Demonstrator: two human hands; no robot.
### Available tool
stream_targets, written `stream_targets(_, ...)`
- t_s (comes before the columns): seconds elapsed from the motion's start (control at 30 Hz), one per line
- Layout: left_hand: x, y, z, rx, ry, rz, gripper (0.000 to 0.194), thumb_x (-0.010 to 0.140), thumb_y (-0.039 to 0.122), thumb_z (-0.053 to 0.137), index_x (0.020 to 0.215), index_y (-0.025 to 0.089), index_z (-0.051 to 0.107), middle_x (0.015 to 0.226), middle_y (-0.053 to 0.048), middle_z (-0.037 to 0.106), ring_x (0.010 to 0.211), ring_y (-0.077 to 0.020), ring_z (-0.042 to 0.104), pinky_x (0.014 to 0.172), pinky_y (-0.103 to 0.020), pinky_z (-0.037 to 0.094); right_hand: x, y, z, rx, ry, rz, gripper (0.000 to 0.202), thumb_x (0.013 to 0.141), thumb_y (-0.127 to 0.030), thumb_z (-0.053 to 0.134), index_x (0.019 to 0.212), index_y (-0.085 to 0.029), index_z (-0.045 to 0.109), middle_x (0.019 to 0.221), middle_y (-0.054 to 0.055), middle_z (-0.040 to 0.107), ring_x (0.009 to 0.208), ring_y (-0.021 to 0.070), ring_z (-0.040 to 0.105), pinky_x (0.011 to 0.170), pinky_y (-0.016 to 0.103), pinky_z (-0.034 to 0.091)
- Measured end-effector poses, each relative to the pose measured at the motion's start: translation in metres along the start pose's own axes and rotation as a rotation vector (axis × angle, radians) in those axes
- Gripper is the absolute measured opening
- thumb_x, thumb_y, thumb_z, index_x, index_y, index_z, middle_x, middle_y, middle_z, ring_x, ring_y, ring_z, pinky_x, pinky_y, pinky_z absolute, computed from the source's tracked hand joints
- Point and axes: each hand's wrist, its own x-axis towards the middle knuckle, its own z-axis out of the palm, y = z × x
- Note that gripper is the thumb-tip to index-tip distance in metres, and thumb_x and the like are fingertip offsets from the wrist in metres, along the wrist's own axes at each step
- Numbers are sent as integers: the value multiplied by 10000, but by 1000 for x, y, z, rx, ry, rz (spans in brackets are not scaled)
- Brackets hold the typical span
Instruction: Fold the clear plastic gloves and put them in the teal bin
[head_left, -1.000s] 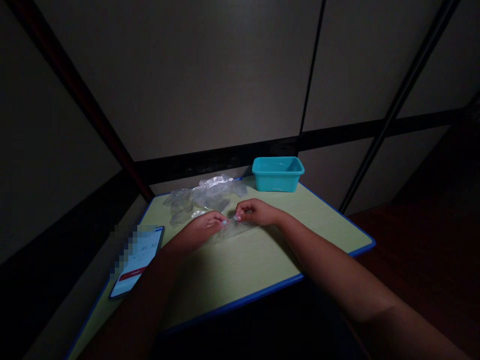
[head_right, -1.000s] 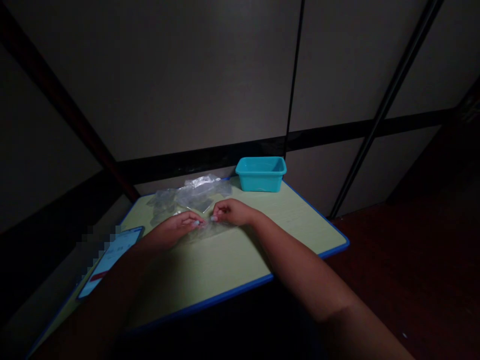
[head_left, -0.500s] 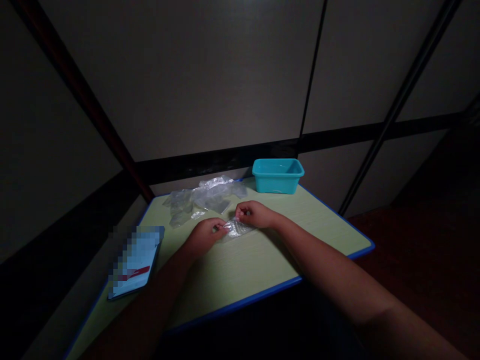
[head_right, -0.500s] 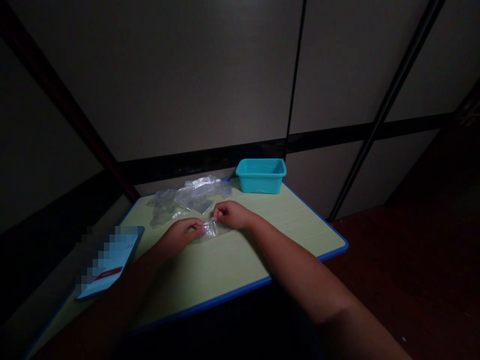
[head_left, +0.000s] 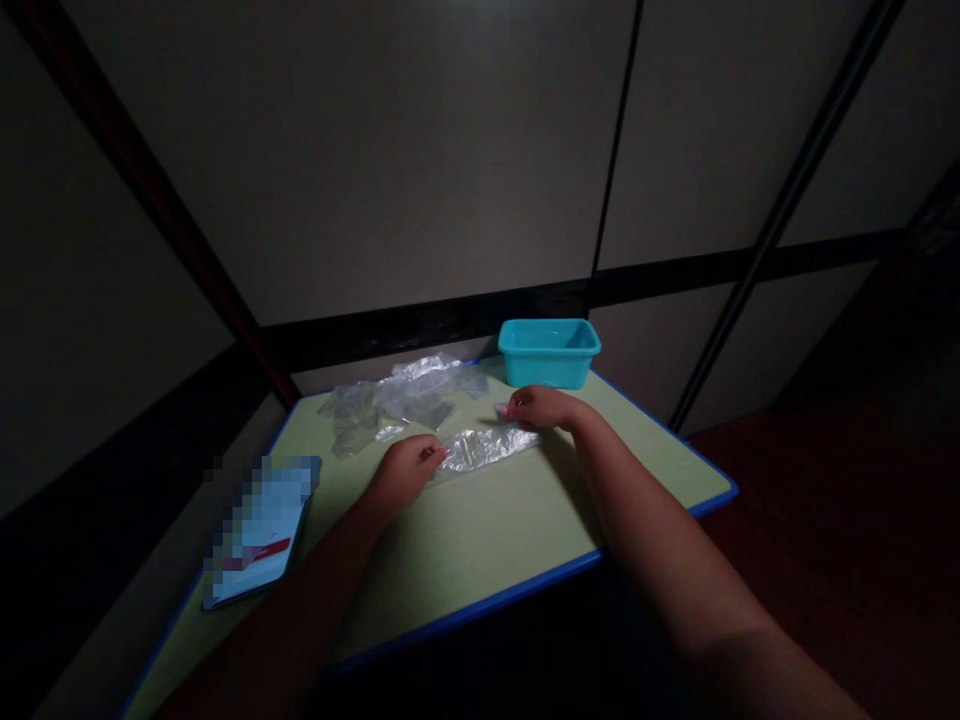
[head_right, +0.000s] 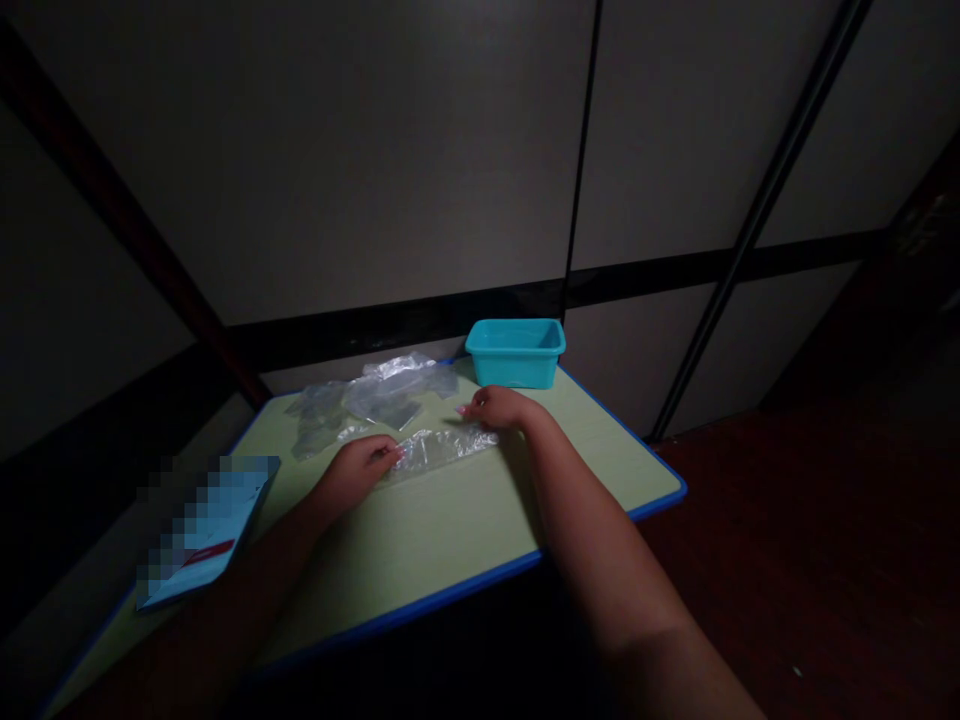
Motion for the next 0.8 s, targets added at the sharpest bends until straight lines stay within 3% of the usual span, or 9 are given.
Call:
stream_targets(0.27,2,-3,1,103,52,138,223,751,319,487,576,191,537,630,-5,555,661,-162,520,634,-260,382,2,6,-4,-245,-126,50,375,753,-447,584,863,-107,697,800,75,675,664,140,545,543,215,353)
stream_targets(0.37,3,-4,0,117,43,98,248,763,338,467,572,190,526,604,3,538,633,-156,508,596,-250,363,1,6,-4,-246,-142,51,332,737,-393,609,884,-109,699,801,69,678,669,140,550,540,209,357)
stream_targets(0.6,6,-6,-3,109,34,34,287,779,367,422,571,191,511,525,32,467,548,-134,449,519,-231,307,3,6,-1,-207,-41,-5,188,746,-240,608,858,-118,697,782,58,678,666,127,554,542,189,353)
stream_targets(0.8,7,-6,-4,97,41,21,292,765,378,427,556,188,502,524,31,462,543,-131,444,516,-230,301,10,2,7,-268,110,19,182,761,-218,607,888,-120,692,826,75,689,682,131,563,547,195,344)
